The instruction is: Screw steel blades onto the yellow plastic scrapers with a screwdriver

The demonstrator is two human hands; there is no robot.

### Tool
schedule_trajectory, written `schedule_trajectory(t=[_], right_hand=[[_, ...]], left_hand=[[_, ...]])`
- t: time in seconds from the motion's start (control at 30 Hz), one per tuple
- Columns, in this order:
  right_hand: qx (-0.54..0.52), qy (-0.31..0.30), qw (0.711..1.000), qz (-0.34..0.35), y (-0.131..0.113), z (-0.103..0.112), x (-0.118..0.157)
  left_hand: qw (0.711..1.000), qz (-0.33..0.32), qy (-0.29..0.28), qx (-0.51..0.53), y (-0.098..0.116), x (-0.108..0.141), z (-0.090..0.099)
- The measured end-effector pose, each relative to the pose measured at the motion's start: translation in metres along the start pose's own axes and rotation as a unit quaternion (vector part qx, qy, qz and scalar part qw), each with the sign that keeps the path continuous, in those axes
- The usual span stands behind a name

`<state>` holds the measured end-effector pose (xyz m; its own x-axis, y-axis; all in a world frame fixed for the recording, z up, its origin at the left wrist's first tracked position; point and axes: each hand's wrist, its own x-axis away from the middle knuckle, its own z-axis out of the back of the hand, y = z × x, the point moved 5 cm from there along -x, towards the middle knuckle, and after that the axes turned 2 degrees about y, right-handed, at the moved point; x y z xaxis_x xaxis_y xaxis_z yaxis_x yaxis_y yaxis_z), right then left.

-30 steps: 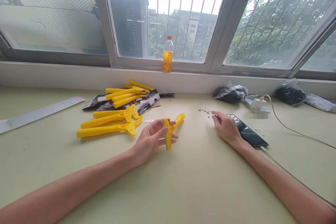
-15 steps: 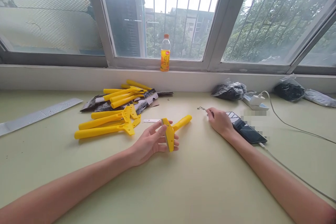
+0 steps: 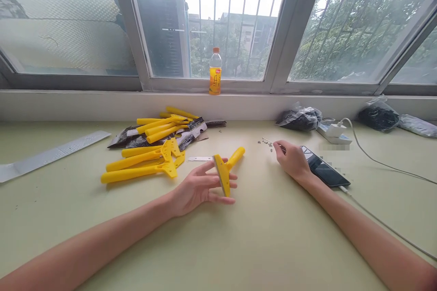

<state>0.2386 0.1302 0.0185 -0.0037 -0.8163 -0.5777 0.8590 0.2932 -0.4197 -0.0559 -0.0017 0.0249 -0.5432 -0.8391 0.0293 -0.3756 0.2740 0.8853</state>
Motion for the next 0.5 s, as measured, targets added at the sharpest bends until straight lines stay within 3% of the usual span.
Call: schedule_trajectory(t=[0.27,0.4,0.5], right_hand=[[-0.064,0.038,0.997,-0.001,-0.016,0.022,0.006],[-0.094,0.03,0.995,0.0,-0.025,0.026,0.007],[-0.138,0.005,0.99,0.011,-0.052,0.038,0.017]], left_hand=[[0.993,-0.038,-0.014,-0.113,-0.003,0.0,-0.003],[0.986,-0.048,0.014,-0.157,-0.004,-0.002,-0.001],[0.971,-0.045,0.06,-0.229,-0.008,-0.001,0.002]])
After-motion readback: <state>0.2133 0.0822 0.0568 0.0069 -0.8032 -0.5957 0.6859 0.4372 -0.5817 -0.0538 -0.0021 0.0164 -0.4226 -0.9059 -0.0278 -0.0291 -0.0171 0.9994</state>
